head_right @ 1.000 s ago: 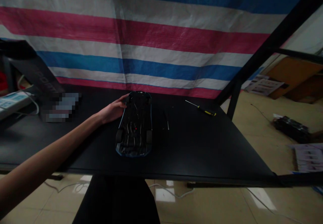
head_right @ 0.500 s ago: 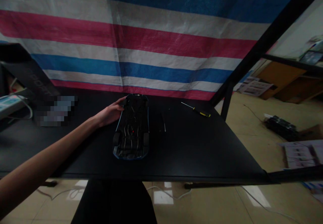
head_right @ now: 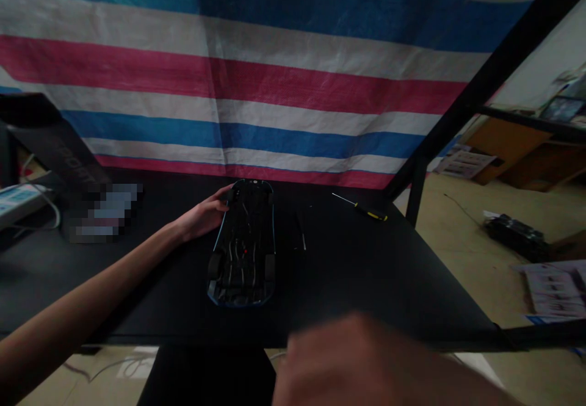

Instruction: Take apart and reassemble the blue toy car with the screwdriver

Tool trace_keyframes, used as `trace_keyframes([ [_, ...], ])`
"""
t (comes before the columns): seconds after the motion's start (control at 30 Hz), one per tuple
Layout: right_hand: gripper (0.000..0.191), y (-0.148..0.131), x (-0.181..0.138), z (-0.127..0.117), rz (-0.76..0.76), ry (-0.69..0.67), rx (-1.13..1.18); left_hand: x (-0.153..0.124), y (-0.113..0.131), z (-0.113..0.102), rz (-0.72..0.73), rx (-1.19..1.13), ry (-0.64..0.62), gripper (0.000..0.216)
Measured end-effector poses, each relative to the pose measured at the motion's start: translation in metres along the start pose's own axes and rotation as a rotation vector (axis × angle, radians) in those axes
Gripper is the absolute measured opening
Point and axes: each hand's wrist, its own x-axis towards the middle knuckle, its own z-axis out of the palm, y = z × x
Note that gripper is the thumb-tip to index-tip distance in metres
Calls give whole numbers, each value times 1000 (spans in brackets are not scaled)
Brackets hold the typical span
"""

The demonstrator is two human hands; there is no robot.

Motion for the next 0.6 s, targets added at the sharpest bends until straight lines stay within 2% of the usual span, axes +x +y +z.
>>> trace_keyframes([
  [0.07, 26, 32, 38, -25, 58, 43, 34, 0, 1, 1, 4, -7, -7, 71],
  [0.13, 34, 69, 70, -39, 217, 72, 196, -1, 1, 1, 0, -16, -20, 72],
  [0.2, 41, 105, 89, -40, 278, 84, 276, -1, 0, 1, -11, -30, -24, 72],
  [0.27, 43, 131, 92, -31, 240, 113, 314, 0, -1, 1, -26, -45, -17, 73],
  [0.4, 31, 151, 80, -11, 106, 75, 288, 3, -2, 0, -14, -49, -23, 69],
  [0.6, 33, 156, 86, 2, 94, 50, 180, 5, -2, -1, -31, -38, -15, 65],
])
